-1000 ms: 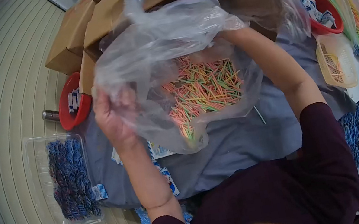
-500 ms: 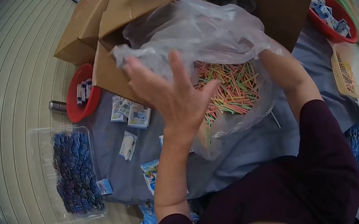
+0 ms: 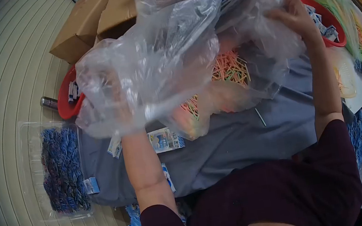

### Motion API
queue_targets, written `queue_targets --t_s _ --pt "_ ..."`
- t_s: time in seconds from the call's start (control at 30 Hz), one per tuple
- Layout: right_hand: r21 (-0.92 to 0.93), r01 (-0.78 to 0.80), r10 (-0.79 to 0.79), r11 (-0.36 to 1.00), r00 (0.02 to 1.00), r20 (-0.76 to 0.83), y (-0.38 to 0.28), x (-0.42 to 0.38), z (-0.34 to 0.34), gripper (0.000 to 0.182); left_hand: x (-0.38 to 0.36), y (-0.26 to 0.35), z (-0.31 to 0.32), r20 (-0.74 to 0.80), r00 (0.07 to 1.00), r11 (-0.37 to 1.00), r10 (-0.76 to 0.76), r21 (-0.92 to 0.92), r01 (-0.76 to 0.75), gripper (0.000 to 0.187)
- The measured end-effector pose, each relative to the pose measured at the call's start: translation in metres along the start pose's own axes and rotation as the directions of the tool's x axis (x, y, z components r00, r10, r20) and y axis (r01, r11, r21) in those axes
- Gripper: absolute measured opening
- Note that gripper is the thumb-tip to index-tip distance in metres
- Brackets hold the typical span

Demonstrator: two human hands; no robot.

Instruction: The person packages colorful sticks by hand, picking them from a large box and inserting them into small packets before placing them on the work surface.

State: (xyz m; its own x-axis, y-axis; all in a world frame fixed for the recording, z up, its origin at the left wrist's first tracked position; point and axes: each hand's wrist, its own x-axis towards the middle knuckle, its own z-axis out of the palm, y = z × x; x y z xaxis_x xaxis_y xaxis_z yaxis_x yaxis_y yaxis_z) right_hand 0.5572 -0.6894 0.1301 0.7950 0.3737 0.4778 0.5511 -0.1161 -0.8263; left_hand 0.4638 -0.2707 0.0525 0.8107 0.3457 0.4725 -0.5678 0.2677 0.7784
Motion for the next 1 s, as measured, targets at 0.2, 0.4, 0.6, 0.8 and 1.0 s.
queue_targets --t_s 0.2,0.4,0.6,0.8,1.0 --pt "-0.709 0.253 0.093 0.658 0.907 0.41 0.015 -0.002 0.078 0.074 -0.062 -0.002 -0.059 0.131 0.99 0.996 0.048 -0.082 -0.037 0.064" --pt "0.132 -0.375 0.216 0.917 0.748 0.627 0.13 0.071 0.133 0.055 -0.036 -0.06 -0.088 0.261 0.965 0.988 0.025 -0.154 0.016 0.066" --pt "-0.315 0.345 -0.047 0.884 0.736 0.676 0.077 0.061 0.156 0.053 0.012 -0.012 -0.045 0.226 0.927 0.888 -0.3 0.42 0.185 0.06" --pt "-0.254 0.461 -0.411 0.85 0.883 0.229 0.006 0.028 0.087 0.061 0.035 0.06 0.019 -0.197 0.796 0.082 -0.573 0.952 0.294 0.054" --pt "-0.697 0.501 -0.516 0.513 0.829 0.215 0.031 0.059 0.013 0.044 0.017 0.04 0.031 0.082 0.979 0.766 -0.186 0.636 0.093 0.045"
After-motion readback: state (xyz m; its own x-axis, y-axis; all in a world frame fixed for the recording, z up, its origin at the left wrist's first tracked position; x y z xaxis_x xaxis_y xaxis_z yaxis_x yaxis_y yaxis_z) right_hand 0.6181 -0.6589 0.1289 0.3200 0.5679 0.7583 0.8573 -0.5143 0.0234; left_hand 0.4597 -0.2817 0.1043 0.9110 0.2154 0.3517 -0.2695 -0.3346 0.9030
